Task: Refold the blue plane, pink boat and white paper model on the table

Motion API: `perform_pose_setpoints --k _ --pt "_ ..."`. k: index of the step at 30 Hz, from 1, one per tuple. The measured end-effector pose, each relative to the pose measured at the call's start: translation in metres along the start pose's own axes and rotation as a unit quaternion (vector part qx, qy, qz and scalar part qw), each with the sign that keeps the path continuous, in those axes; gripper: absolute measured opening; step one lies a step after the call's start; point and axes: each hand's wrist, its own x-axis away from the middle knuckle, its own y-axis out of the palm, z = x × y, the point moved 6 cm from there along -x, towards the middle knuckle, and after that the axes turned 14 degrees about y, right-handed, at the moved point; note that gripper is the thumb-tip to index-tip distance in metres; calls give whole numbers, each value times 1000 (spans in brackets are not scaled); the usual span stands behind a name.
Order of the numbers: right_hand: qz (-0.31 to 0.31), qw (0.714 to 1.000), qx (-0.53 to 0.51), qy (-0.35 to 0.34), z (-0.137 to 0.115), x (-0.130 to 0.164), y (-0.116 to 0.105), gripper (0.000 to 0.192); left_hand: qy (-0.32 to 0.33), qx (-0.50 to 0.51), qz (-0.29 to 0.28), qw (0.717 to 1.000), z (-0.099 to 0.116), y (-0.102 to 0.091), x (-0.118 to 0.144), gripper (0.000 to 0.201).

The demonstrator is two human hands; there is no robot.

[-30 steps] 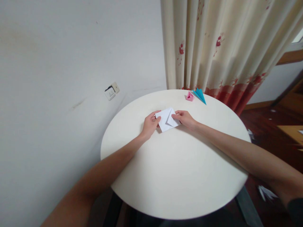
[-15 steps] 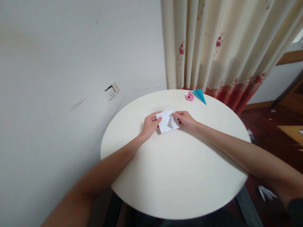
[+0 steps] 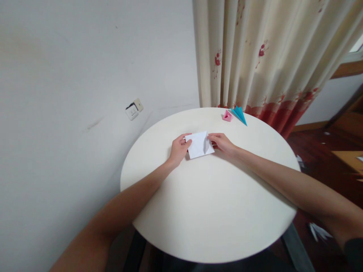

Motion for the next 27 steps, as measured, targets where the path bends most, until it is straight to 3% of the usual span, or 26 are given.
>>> perform_pose_setpoints --k 9,27 --pt "-56 998 20 -31 -1 3 5 31 -11 15 38 999 -6 -6 -1 50" --pt "-94 993 40 -52 3 2 10 31 -16 25 54 998 -18 -6 -1 42"
